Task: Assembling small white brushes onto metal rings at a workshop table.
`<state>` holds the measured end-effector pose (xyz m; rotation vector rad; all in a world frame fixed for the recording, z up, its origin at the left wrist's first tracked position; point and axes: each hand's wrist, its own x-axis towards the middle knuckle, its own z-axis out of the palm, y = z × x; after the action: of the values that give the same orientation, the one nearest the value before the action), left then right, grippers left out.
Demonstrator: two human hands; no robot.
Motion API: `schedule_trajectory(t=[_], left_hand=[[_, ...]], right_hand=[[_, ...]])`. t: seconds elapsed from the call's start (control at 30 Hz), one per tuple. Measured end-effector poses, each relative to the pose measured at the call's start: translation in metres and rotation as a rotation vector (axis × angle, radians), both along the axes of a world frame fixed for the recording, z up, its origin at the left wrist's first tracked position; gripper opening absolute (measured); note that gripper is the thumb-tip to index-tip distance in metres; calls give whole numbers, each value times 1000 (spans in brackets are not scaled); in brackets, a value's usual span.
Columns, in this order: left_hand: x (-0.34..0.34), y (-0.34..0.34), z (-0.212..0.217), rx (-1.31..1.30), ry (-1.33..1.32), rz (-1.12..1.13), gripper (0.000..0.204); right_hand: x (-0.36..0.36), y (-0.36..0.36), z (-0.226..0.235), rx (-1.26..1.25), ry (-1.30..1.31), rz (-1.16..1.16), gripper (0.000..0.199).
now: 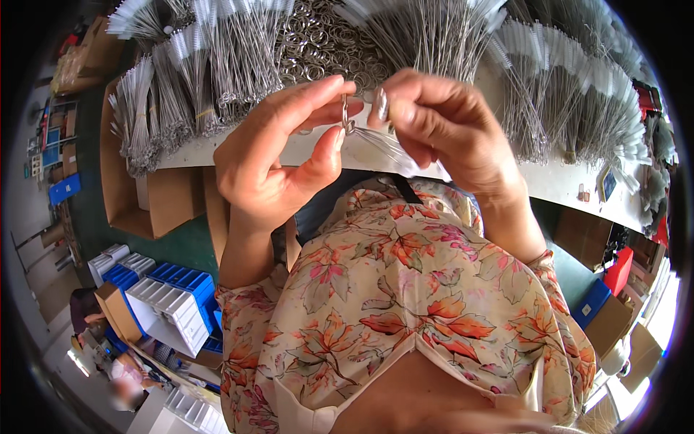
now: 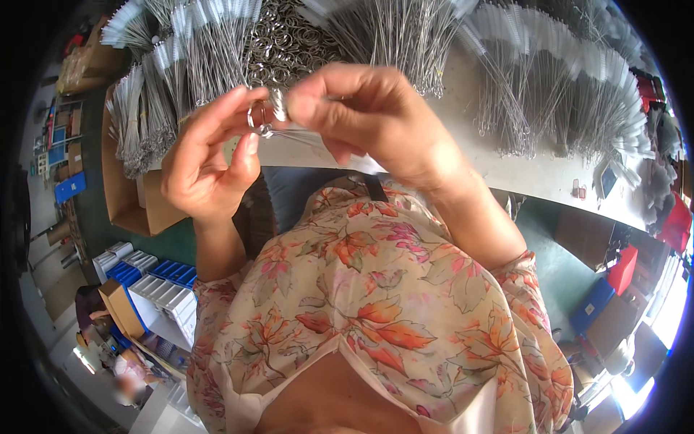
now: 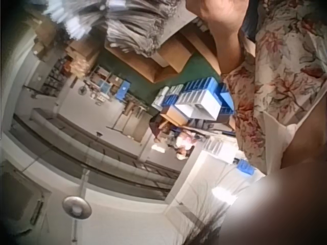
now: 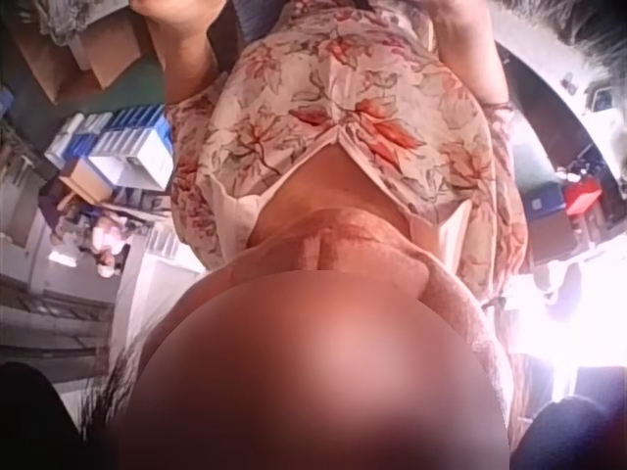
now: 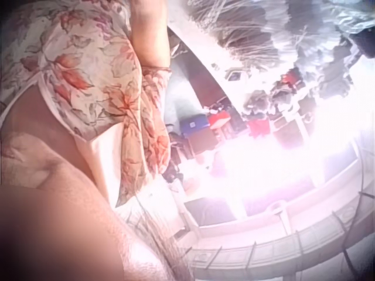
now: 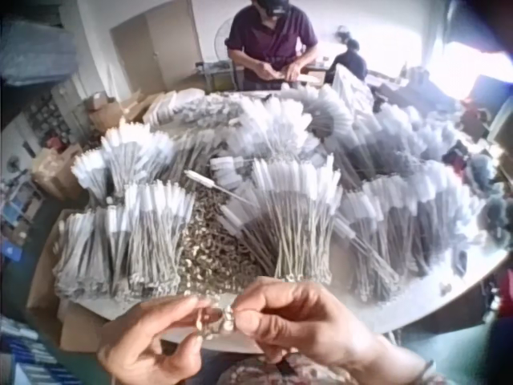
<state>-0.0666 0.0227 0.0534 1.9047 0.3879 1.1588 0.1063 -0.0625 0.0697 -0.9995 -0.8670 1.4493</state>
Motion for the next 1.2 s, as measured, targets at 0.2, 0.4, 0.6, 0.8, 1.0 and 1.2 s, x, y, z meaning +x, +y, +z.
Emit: schedule_trajectory(t=[0.2, 0.4, 0.6, 0.8, 1.0, 1.2], left_hand=[[5, 6, 6, 243, -51, 52, 31], [11, 7, 5, 160, -59, 63, 31], [6, 4, 8, 32, -69, -29, 31], [0, 3, 12, -38, -15, -84, 32], [2, -8, 11, 15, -55, 20, 32], [-1, -6, 15, -16, -56, 1, 32]], right_hand=[[-16, 7, 14, 141, -129, -199, 13], [-15, 13, 11, 124, -127, -168, 14], [-3, 15, 9, 196, -229, -107, 14], [-2, 15, 10, 168, -249, -73, 14], [-2, 9, 11, -38, -53, 58, 14], [-12, 4, 3, 21, -120, -58, 14]])
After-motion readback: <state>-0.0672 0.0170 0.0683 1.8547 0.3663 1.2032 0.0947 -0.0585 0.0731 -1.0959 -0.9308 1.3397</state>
